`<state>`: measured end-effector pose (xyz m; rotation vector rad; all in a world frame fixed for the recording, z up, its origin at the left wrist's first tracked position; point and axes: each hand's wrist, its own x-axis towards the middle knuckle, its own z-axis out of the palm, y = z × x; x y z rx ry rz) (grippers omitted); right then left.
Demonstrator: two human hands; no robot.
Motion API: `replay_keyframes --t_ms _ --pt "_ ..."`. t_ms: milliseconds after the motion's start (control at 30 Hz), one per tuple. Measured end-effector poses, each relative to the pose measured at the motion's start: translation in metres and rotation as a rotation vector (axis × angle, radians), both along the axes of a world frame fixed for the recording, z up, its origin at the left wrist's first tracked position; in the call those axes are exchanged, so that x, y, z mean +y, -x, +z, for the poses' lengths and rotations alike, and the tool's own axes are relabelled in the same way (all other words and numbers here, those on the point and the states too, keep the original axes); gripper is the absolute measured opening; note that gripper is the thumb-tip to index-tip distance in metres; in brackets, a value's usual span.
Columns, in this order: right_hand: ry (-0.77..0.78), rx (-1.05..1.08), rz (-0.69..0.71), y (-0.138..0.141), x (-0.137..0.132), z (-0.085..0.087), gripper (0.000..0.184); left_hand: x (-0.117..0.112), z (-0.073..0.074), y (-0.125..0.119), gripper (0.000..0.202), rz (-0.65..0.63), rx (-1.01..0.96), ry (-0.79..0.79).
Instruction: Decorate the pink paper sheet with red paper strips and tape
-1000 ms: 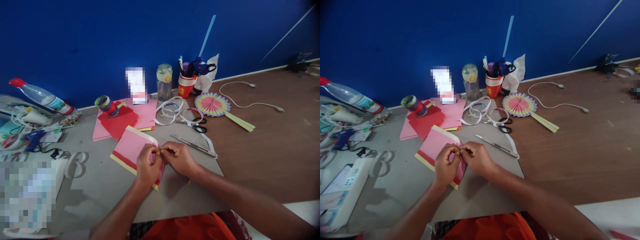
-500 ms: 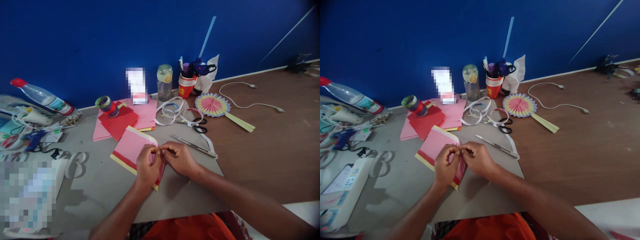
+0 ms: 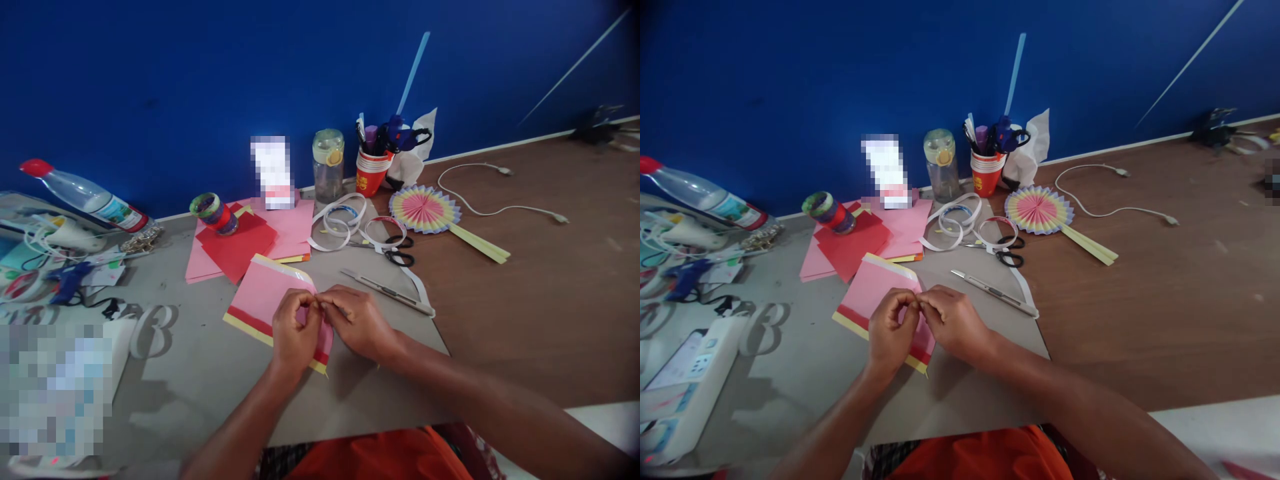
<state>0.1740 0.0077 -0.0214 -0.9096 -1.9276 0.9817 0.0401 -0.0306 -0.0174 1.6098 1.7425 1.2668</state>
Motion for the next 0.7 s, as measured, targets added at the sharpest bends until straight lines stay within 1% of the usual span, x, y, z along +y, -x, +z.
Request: replay_keyframes --t_ms 167,300,400,567,700 --pt "0.034 -0.004 0.014 0.0006 -0.0007 -0.0001 0.022 -0.0001 0.0002 -0.0004 0.013 -0.006 -0.007 0.000" --pt "0.063 0.003 0.009 0.0005 0.0015 0.0025 0.023 -0.0001 0.0003 -0.0005 0.011 -0.015 -0.040 0.011" --pt "0.023 0.025 -0.001 -0.0001 0.0027 0.0014 0.023 -0.0006 0.0000 -0.0003 0.008 -0.006 -0.062 0.030" --pt "-0.058 0.048 0.000 -0.0018 0.0003 -0.0051 0.025 -0.0014 -0.0014 0.0003 0.007 0.010 -0.065 0.045" --pt "-0.079 0.032 0.005 -0.0018 -0.0014 -0.0054 0.024 -0.0008 -0.0004 0.0000 0.008 0.011 -0.036 0.030"
